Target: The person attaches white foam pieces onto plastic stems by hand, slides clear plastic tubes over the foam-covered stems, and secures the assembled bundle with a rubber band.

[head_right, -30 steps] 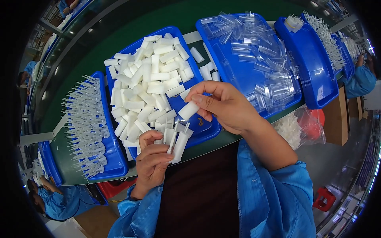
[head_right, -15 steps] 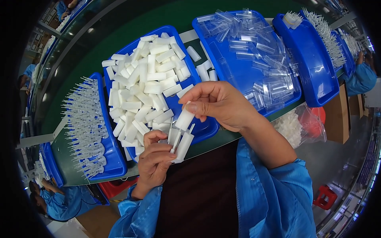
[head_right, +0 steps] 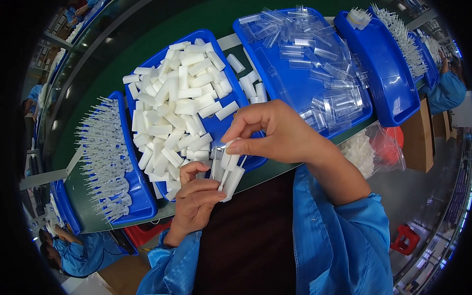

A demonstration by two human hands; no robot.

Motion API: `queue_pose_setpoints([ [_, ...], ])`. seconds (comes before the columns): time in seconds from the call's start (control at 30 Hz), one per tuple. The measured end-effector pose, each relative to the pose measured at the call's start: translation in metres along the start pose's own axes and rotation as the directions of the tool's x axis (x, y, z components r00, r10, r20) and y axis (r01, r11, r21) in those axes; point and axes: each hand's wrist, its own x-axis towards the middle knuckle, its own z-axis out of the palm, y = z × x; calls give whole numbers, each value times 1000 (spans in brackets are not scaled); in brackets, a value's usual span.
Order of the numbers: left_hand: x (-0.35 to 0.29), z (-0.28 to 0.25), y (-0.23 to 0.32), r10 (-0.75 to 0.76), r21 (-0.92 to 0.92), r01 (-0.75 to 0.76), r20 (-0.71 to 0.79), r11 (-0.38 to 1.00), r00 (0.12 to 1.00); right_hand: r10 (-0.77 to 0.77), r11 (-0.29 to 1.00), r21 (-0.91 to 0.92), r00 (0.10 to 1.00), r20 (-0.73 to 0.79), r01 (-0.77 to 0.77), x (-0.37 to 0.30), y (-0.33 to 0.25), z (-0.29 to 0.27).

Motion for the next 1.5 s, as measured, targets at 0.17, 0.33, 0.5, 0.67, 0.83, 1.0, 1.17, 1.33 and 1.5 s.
queue_pose_setpoints([
  [0.17,0,0,0,5,8,-5,-26,1000,1000,112,951,282,991,70,-127,3,7,-1],
  [0.33,-4,-1,-4,0,-32,-1,-55,999,998,127,939,298,977,169,-174,1,8,14],
  [0.5,-6,4,-1,-165,-306,76,-279,949,946,96,946,293,983,155,-138,-9,9,30],
  [0.67,-14,-12,-4,-68,-250,76,40,965,997,-38,978,208,990,134,9,-20,9,34],
  [0.83,-23,-19,0,-91,-262,77,-41,962,995,-63,997,-56,993,-104,58,-9,16,32],
  [1.0,-26,-24,1,-144,-334,66,-214,940,966,-97,668,-738,994,47,100,1,30,46],
  [1.17,-32,-27,-2,-99,-283,14,-285,959,954,-58,511,-856,996,61,82,6,38,58],
  [1.33,-21,-24,1,-55,-215,11,-201,977,978,-230,642,-748,973,21,168,9,33,41],
  [1.5,-9,-19,2,-22,-172,23,7,985,1000,-378,712,-664,921,-89,228,7,19,29],
])
